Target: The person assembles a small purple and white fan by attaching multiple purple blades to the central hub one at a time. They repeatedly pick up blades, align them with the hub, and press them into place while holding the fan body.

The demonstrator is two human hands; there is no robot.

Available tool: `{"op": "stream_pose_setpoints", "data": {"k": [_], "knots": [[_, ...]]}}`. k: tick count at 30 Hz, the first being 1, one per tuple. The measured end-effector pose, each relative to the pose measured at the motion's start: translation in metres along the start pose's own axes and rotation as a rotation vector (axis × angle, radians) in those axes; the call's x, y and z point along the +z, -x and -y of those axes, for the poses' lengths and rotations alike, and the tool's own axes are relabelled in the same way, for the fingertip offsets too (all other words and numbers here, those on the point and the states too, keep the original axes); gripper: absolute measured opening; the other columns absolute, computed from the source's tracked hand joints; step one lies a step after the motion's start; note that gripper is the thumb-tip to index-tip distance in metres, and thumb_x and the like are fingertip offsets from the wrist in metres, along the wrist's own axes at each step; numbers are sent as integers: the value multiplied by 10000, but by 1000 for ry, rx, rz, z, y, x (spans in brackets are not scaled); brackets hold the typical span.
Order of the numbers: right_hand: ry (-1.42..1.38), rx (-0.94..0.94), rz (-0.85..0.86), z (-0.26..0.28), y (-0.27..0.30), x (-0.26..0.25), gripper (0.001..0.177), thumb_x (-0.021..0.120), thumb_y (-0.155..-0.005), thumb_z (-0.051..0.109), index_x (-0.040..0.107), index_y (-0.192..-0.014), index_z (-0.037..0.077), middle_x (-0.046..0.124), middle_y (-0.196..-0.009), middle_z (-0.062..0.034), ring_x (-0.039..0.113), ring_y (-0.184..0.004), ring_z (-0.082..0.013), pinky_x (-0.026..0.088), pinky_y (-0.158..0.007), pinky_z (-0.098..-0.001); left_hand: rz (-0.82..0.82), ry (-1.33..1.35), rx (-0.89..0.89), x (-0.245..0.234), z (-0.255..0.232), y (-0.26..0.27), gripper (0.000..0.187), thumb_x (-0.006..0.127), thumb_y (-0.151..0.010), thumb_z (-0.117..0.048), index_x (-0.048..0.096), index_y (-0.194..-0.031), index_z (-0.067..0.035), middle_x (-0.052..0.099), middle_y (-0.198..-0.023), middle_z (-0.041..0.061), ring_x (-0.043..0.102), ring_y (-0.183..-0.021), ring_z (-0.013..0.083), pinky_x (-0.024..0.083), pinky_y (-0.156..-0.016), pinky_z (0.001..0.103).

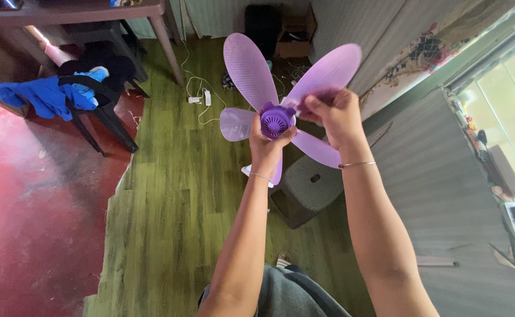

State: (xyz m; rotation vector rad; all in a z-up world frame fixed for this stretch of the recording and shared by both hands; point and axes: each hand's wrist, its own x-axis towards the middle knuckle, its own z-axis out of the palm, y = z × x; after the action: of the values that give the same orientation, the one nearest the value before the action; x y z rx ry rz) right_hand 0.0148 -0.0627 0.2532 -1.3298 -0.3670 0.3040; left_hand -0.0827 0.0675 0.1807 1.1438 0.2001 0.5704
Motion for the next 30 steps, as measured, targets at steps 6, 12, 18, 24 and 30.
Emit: {"op": "stream_pose_setpoints", "data": {"k": [6, 12, 18, 24, 30], "knots": [[21, -16, -9, 9, 7, 0, 60, 686, -954, -24, 680, -996, -67, 733, -944, -132, 750, -868, -222, 671, -799, -381, 7, 45, -12, 1, -3, 4, 647, 841, -796, -33, 508, -1351, -25, 653, -1152, 83, 671, -1031, 166, 586, -891, 303], [69, 53, -16, 6, 7, 5, 56, 686, -938, -35, 683, -988, -60, 733, -936, -124, 754, -864, -210, 682, -793, -374, 7, 87, -26, 2, -6, 7, 583, 811, -806, 24, 508, -1303, -13, 641, -1104, 79, 671, -964, 156, 599, -843, 297], [146, 50, -6, 4, 10, 11, 48, 685, -938, -50, 696, -981, -66, 730, -932, -109, 739, -851, -190, 681, -792, -366, -15, 48, -19, -2, -1, 10, 564, 818, -820, 37, 518, -1297, 4, 646, -1098, 86, 665, -967, 155, 582, -840, 296], [193, 103, -20, -5, 10, 18, 40, 693, -910, -71, 710, -945, -77, 728, -904, -108, 732, -818, -187, 689, -768, -374, -42, 117, -71, -10, 8, 11, 588, 811, -767, 55, 511, -1269, -7, 654, -1084, 84, 690, -948, 174, 603, -835, 299], [253, 172, 31, -18, 10, 15, 114, 683, -923, -9, 703, -1015, -74, 734, -910, -74, 727, -842, -180, 667, -788, -319, -101, -80, -50, -19, 10, 8, 688, 875, -692, 16, 545, -1294, -27, 656, -1133, 82, 671, -1007, 167, 565, -872, 289]]}}
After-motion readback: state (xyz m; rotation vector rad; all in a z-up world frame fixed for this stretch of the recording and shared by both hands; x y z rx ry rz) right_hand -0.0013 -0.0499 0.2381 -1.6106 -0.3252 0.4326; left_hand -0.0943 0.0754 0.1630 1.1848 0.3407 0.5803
